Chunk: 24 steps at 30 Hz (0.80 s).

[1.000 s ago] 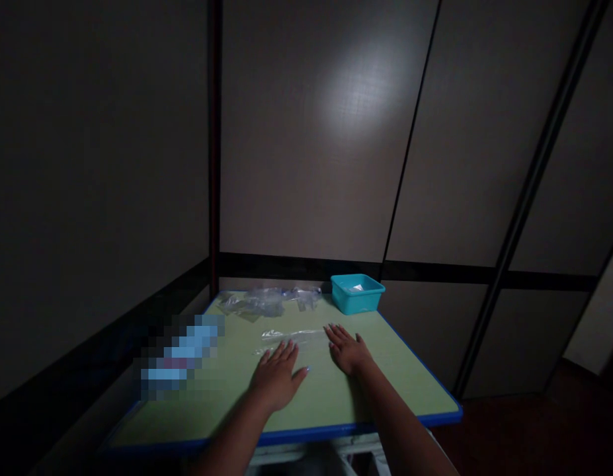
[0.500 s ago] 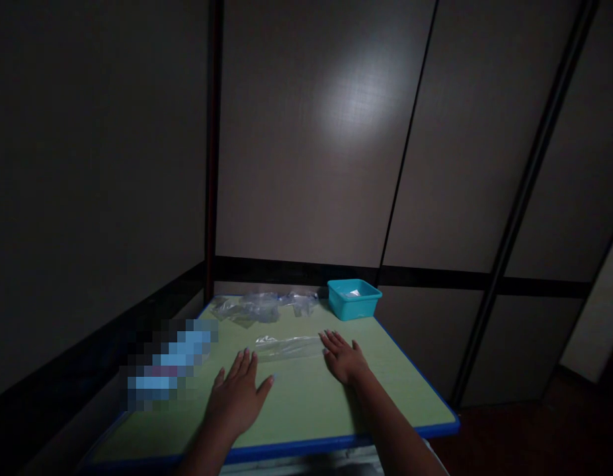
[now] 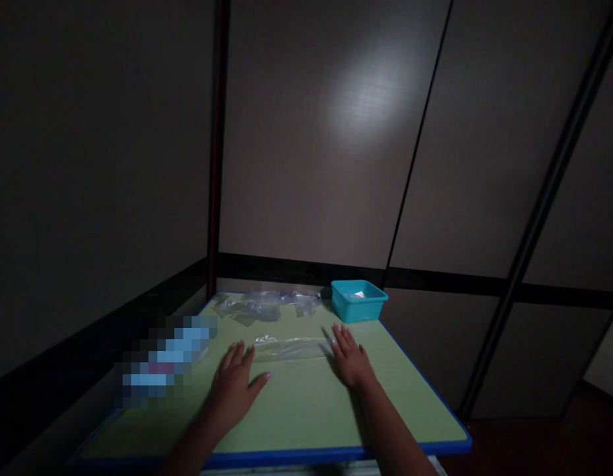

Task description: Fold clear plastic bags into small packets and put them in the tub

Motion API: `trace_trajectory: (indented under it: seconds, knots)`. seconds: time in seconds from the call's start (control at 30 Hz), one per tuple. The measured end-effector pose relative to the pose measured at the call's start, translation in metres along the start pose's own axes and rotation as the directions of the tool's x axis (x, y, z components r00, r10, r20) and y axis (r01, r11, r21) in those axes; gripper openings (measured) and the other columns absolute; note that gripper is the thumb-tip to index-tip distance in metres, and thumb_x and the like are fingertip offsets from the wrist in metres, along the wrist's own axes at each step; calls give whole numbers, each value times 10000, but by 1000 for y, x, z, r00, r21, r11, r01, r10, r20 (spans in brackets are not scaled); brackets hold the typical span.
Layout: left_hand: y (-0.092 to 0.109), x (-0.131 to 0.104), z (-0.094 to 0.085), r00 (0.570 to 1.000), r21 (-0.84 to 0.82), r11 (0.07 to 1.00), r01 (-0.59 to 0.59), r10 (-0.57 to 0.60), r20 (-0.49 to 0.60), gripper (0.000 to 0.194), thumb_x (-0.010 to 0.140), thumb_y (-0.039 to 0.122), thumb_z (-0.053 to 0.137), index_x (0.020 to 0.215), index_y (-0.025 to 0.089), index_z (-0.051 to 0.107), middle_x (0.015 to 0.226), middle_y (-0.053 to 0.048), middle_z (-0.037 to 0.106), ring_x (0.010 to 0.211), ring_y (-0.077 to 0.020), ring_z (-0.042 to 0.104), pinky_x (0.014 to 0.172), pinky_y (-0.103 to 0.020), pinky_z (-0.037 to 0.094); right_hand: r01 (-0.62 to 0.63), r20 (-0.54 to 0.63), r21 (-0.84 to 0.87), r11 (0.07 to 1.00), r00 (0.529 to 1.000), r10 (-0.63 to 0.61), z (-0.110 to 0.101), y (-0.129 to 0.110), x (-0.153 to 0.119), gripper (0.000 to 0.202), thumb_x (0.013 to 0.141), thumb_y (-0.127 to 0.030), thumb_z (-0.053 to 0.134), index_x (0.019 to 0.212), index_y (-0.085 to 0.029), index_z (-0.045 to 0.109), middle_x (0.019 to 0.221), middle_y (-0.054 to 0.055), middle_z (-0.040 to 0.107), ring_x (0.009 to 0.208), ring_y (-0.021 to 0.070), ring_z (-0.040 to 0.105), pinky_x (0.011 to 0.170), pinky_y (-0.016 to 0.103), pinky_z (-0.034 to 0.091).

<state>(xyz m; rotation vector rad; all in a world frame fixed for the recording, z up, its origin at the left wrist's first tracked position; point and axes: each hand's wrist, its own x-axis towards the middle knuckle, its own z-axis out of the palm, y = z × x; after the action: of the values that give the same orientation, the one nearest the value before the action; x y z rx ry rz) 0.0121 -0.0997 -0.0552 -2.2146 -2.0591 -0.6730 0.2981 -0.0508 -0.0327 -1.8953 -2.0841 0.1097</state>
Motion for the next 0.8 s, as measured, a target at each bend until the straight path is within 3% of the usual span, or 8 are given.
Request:
trace_trajectory:
  seconds: [0.17,0.27,0.37,0.47,0.63,0.7,0.8]
  knots:
    - [-5,43,-5,998,-212,976,-55,50,-29,543,714,396,556,1189,135,514,1200,-108,535,1166,-257,413,981,-346,284,-54,21,-58,997,998,55,6,2,6,532,892,-501,95,1385,-328,-6,1472,-10,24,1337,162,21,1019,489,166]
    - [-8,74,-2,997,-298,955,-3,-19,-69,428,663,331,618,1041,130,602,1067,-130,593,1078,-282,466,945,-368,298,-72,37,-86,994,996,76,6,1,7,536,891,-500,90,1387,-321,-8,1472,-8,19,1337,166,17,1020,492,157]
    - [-15,93,4,997,-384,923,-14,-15,-74,301,653,339,633,882,144,634,931,-110,637,955,-258,540,893,-351,340,-66,41,-81,995,997,69,5,0,7,543,889,-506,72,1389,-312,-11,1472,-8,26,1338,170,24,1020,492,155]
    - [-22,97,10,997,-504,863,-44,8,-74,212,737,356,531,782,168,618,835,-69,657,840,-209,588,799,-290,400,-58,50,-88,994,997,62,5,1,6,537,891,-500,64,1389,-313,-14,1472,-14,27,1338,167,20,1021,490,152]
    - [-25,93,18,998,-678,735,-21,-28,-61,258,810,390,398,799,193,564,759,-27,651,771,-198,597,749,-293,418,-69,54,-84,994,996,74,6,1,7,535,891,-501,65,1387,-316,-13,1471,-19,34,1337,157,24,1025,484,149]
    - [-24,93,21,998,-741,671,-2,-46,-43,257,802,413,416,823,202,561,776,-23,651,808,-205,593,792,-308,409,-72,54,-83,994,996,77,6,1,7,535,892,-497,64,1388,-311,-6,1471,-16,37,1337,156,27,1024,486,149]
    - [-20,93,22,997,-832,554,31,-72,-11,316,788,451,448,949,204,563,967,-55,639,980,-222,558,891,-324,364,-68,49,-84,994,996,72,5,0,6,536,893,-490,67,1392,-299,14,1471,-8,44,1337,161,34,1022,488,157]
